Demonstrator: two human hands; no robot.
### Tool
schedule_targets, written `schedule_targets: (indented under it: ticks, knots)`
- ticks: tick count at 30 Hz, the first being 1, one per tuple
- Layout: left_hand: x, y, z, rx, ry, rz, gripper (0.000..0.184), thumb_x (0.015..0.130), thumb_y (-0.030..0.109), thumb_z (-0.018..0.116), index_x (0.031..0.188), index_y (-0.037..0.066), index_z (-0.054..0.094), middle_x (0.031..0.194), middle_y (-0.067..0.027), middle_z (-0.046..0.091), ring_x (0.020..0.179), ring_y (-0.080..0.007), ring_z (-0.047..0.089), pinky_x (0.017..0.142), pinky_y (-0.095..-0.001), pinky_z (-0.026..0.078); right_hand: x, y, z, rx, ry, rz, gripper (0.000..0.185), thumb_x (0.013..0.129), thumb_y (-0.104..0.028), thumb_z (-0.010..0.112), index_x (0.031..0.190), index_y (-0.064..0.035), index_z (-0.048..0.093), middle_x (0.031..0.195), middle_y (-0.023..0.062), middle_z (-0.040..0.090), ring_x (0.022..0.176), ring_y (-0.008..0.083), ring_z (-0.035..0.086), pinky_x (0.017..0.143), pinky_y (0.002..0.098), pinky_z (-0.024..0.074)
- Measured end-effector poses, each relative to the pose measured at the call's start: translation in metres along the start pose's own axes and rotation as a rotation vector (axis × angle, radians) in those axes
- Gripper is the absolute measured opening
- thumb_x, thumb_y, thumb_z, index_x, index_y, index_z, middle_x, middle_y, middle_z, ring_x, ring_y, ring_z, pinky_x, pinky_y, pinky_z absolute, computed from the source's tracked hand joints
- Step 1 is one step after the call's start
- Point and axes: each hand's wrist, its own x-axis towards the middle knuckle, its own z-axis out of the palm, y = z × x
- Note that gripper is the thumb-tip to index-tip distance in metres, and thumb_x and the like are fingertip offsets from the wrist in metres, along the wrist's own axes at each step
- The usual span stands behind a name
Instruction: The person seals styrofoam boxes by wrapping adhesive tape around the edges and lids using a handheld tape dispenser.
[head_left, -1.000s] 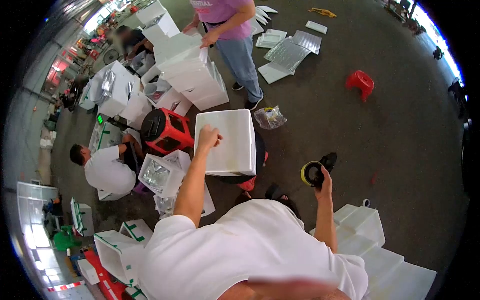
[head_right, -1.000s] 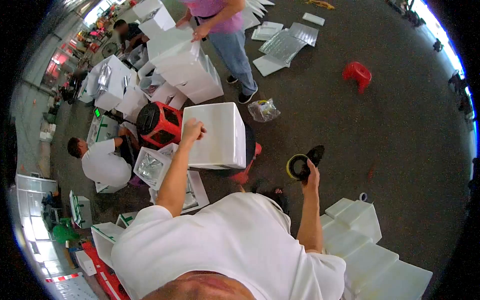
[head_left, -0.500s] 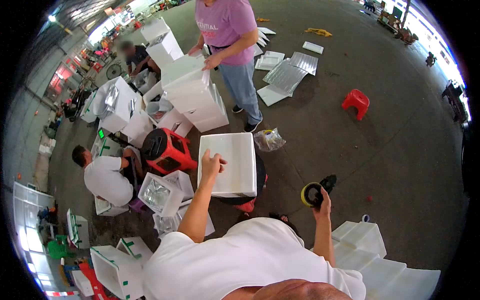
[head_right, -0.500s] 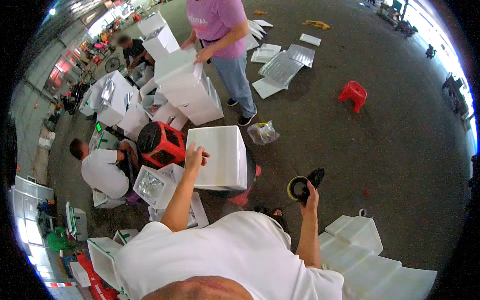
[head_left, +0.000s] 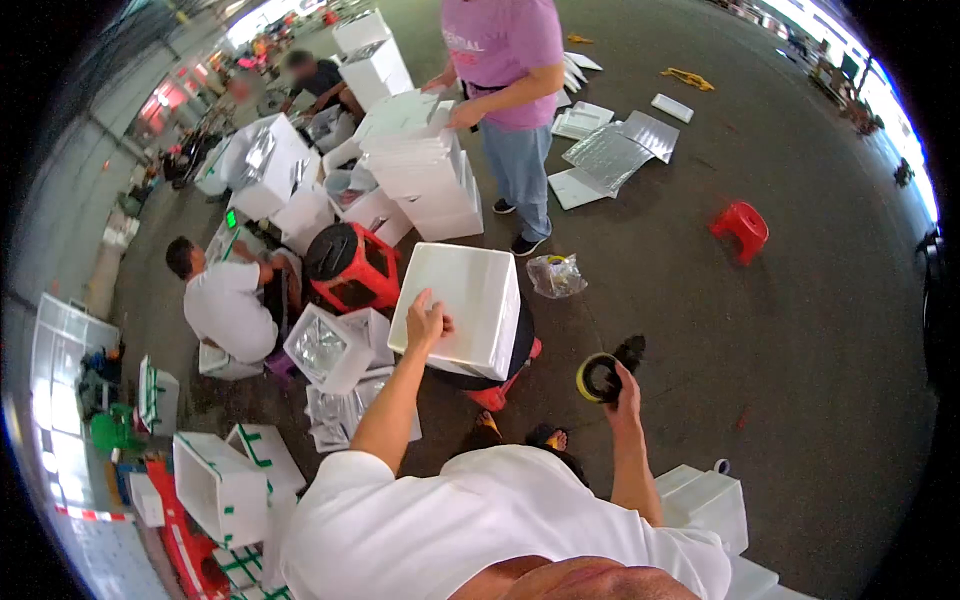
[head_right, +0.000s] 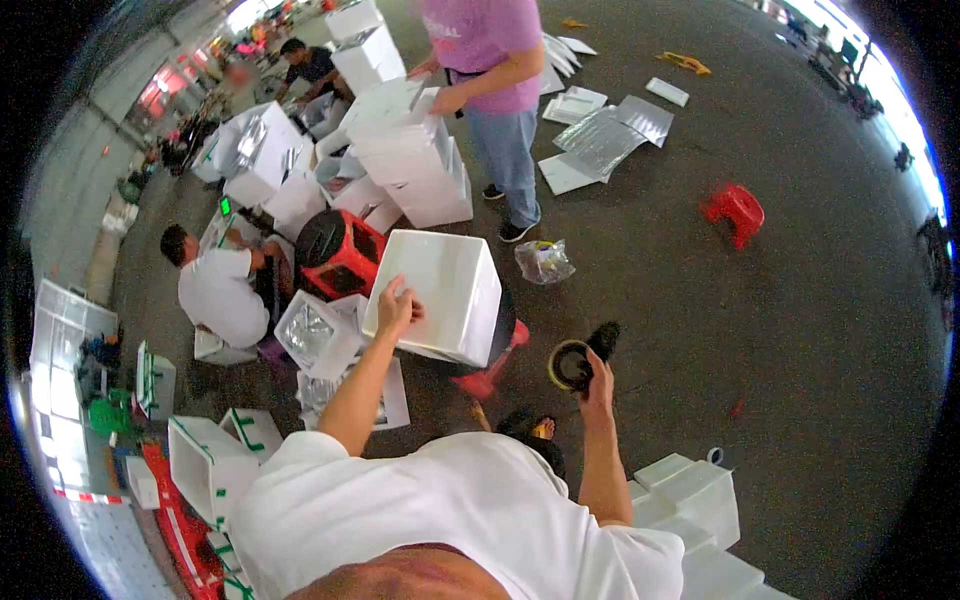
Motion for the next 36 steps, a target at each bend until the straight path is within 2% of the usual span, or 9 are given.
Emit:
schedule_targets:
  ticks: [1, 3, 6, 10, 12, 24, 30, 33, 36]
  knots:
    - [0.003, 0.002, -0.002, -0.020, -0.015, -0.063, 0.068, 0.091, 0.014, 0.053, 0.151, 0.004, 0.022, 0.072, -0.0157, 0.067, 0.048, -0.0194, 0.062, 0.040, -0.0307, 0.048, 0.004, -0.005, 0.009, -0.020, -0.008, 0.011, 0.037, 0.091, -0.031, 0.064, 0.116, -0.0053, 0.062, 0.120, 0.0061, 0.062, 0.108, 0.0194, 0.060, 0.091, 0.0356, 0.0468]
    - [-0.013, 0.033, -0.002, -0.035, 0.015, -0.033, 0.069, 0.092, 0.015, 0.053, 0.151, 0.004, 0.019, 0.072, -0.0159, 0.067, 0.047, -0.0189, 0.061, 0.040, -0.0305, 0.048, 0.001, -0.020, 0.029, -0.241, -0.203, 0.061, 0.059, 0.090, -0.045, 0.062, 0.142, -0.0209, 0.047, 0.151, 0.0067, 0.036, 0.142, 0.0271, 0.029, 0.111, 0.0489, 0.0191]
    - [-0.017, 0.047, 0.001, -0.129, 0.022, 0.046, 0.078, 0.092, 0.015, 0.053, 0.152, 0.003, 0.006, 0.074, -0.0160, 0.067, 0.046, -0.0185, 0.059, 0.041, -0.0303, 0.048, -0.027, -0.042, 0.063, -0.310, -0.020, 0.092, 0.057, 0.090, -0.043, 0.062, 0.139, -0.0187, 0.050, 0.149, 0.0067, 0.038, 0.140, 0.0262, 0.031, 0.109, 0.0467, 0.0220]
    - [-0.015, 0.045, 0.000, -0.274, -0.155, -0.087, 0.085, 0.090, 0.015, 0.052, 0.152, 0.002, -0.005, 0.079, -0.0172, 0.067, 0.048, -0.0199, 0.059, 0.043, -0.0306, 0.049, 0.009, -0.015, 0.039, -0.160, -0.143, 0.014, 0.054, 0.090, -0.042, 0.063, 0.137, -0.0184, 0.052, 0.149, 0.0078, 0.038, 0.141, 0.0254, 0.029, 0.111, 0.0454, 0.0197]
    - [-0.005, 0.036, -0.002, -0.357, -0.142, -0.231, 0.086, 0.090, 0.014, 0.053, 0.152, 0.001, -0.005, 0.079, -0.0175, 0.067, 0.047, -0.0196, 0.059, 0.042, -0.0298, 0.048, -0.013, -0.016, 0.040, -0.095, 0.074, -0.040, 0.045, 0.090, -0.034, 0.066, 0.123, -0.0047, 0.059, 0.127, 0.0091, 0.058, 0.119, 0.0229, 0.055, 0.098, 0.0396, 0.0442]
    - [-0.054, 0.022, -0.002, -0.392, -0.233, -0.089, 0.085, 0.094, 0.016, 0.054, 0.153, 0.005, -0.007, 0.083, -0.0174, 0.068, 0.050, -0.0175, 0.060, 0.046, -0.0294, 0.051, -0.036, -0.001, 0.051, -0.089, 0.125, -0.077, 0.033, 0.085, -0.036, 0.070, 0.105, -0.0097, 0.065, 0.105, 0.0043, 0.065, 0.094, 0.0197, 0.060, 0.079, 0.0377, 0.0465]
    - [-0.054, -0.001, -0.006, -0.230, -0.082, -0.110, 0.075, 0.095, 0.017, 0.060, 0.154, 0.011, 0.015, 0.071, -0.0124, 0.066, 0.051, -0.0170, 0.064, 0.039, -0.0269, 0.048, 0.015, -0.021, 0.054, -0.150, 0.128, 0.033, 0.033, 0.088, -0.028, 0.068, 0.112, -0.0070, 0.065, 0.109, 0.0062, 0.064, 0.098, 0.0211, 0.063, 0.078, 0.0351, 0.0508]
    - [-0.043, -0.005, -0.021, -0.209, -0.012, -0.190, 0.060, 0.094, 0.018, 0.061, 0.148, 0.018, 0.036, 0.070, -0.0125, 0.067, 0.049, -0.0157, 0.062, 0.040, -0.0270, 0.049, 0.029, -0.048, 0.056, -0.243, -0.071, 0.069, 0.053, 0.084, -0.036, 0.071, 0.130, -0.0129, 0.054, 0.131, 0.0066, 0.055, 0.121, 0.0209, 0.049, 0.100, 0.0474, 0.0323]
    - [-0.031, -0.004, -0.028, -0.092, 0.139, -0.195, 0.044, 0.093, 0.017, 0.062, 0.137, 0.018, 0.054, 0.071, -0.0130, 0.067, 0.046, -0.0153, 0.061, 0.039, -0.0270, 0.048, 0.026, -0.091, 0.050, -0.358, -0.127, 0.127, 0.067, 0.082, -0.041, 0.072, 0.138, -0.0151, 0.046, 0.141, 0.0080, 0.047, 0.129, 0.0238, 0.042, 0.105, 0.0542, 0.0221]
